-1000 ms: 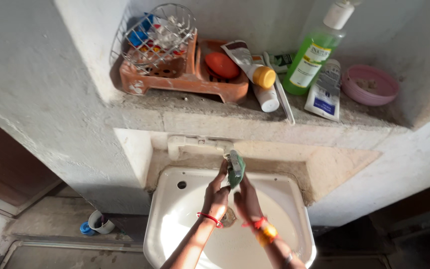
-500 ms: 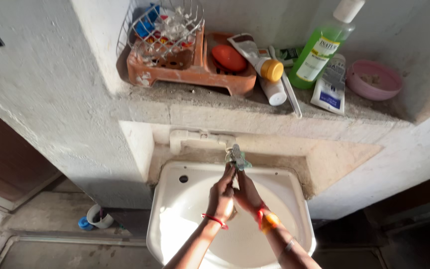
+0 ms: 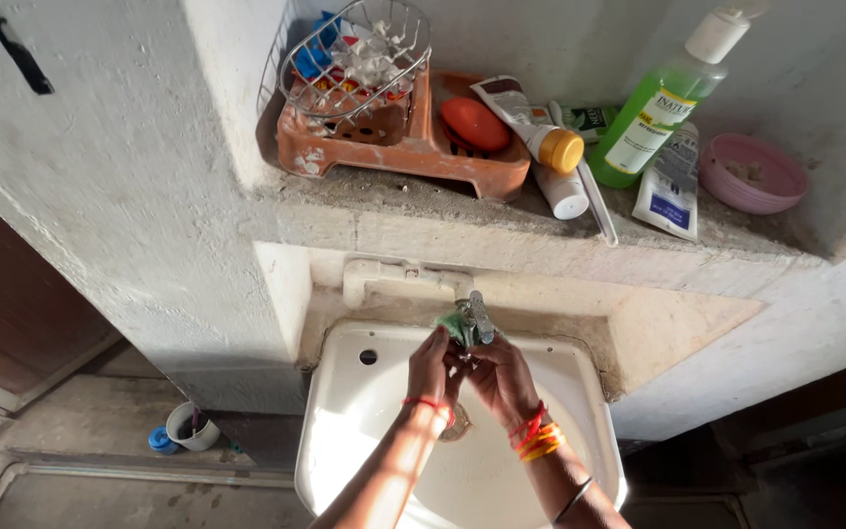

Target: The person scrubs the interior of a white ceramic sink with a green scouring pad, then rinses the pad under running water. They proceed to scrub the metal faucet and surrounding area, repeatedly rinsing the pad and continuing to clean the sink basin and faucet.

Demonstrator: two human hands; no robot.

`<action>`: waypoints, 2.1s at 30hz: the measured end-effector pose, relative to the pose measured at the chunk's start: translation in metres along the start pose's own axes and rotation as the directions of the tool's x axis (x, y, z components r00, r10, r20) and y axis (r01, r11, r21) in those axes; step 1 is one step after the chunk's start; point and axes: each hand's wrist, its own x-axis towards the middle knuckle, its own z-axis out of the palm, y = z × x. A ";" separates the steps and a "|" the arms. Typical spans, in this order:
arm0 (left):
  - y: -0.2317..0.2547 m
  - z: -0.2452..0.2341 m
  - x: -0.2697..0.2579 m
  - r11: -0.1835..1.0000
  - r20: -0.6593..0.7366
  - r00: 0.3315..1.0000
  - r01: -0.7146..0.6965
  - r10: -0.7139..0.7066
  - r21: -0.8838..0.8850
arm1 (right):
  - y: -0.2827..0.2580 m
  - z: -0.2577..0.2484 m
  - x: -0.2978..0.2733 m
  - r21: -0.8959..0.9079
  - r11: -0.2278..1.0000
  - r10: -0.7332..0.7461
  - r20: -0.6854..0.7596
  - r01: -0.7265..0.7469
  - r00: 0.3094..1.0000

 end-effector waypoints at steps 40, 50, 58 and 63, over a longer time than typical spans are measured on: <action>0.061 0.062 -0.043 0.470 0.336 0.915 -0.404 0.224 0.785 | -0.006 -0.002 -0.019 -0.427 0.863 -0.306 -0.014 0.271 0.952; 0.082 0.074 -0.032 0.190 0.412 0.880 -0.458 0.236 0.869 | 0.025 -0.002 -0.014 -0.083 0.971 -0.238 -0.194 0.226 0.952; 0.087 0.092 0.005 0.191 0.341 0.939 -0.326 -0.049 0.926 | 0.050 -0.023 0.010 0.226 0.970 -0.053 -0.161 0.089 0.985; 0.071 0.077 -0.029 0.150 0.495 0.857 -0.514 0.146 0.845 | 0.053 -0.060 0.021 0.491 0.868 -0.027 -0.104 0.074 0.994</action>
